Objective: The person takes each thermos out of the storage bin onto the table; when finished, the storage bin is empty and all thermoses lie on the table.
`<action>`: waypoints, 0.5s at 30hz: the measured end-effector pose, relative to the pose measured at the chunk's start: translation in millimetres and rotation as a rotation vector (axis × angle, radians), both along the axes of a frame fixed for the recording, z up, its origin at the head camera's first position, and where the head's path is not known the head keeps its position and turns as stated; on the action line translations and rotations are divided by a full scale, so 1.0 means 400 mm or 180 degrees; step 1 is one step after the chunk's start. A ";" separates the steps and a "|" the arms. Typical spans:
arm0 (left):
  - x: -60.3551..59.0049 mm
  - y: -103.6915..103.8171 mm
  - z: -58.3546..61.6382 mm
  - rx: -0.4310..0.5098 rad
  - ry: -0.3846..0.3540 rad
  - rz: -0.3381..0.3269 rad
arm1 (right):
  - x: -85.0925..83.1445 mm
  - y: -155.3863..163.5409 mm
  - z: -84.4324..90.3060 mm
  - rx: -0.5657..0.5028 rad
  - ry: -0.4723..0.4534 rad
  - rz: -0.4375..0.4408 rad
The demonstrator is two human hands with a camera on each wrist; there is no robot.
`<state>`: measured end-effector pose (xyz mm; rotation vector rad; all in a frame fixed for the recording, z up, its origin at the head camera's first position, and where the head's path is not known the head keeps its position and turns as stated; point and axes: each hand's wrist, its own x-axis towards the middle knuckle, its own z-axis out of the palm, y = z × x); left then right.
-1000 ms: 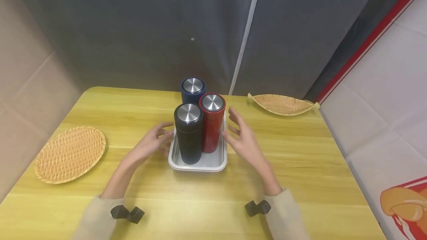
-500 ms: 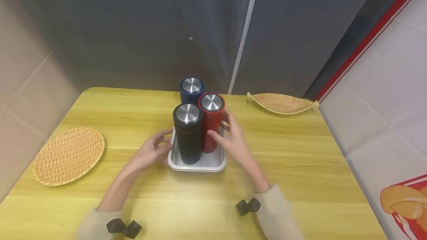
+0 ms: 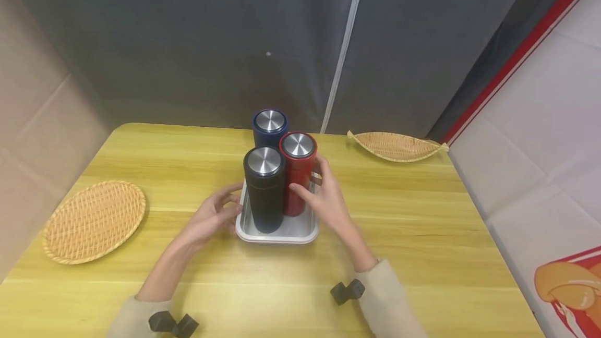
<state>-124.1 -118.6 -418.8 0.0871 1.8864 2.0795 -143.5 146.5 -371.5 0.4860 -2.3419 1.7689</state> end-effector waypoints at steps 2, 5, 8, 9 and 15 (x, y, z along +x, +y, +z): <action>-0.001 0.000 0.000 -0.0005 -0.0009 -0.0002 | -0.001 -0.001 0.002 -0.0008 -0.0006 -0.0030; -0.001 -0.001 0.000 0.0004 -0.0020 0.0004 | -0.003 -0.003 0.005 -0.0008 -0.0024 -0.0076; -0.001 -0.002 0.000 0.0009 -0.0026 0.0012 | -0.006 -0.003 0.005 -0.0010 -0.0039 -0.0101; -0.001 -0.002 0.001 0.0008 -0.0028 0.0009 | -0.006 -0.003 0.004 -0.0017 -0.0043 -0.0102; -0.001 -0.002 0.001 -0.0013 -0.0023 -0.0029 | -0.005 0.001 0.008 -0.0117 -0.0034 -0.0178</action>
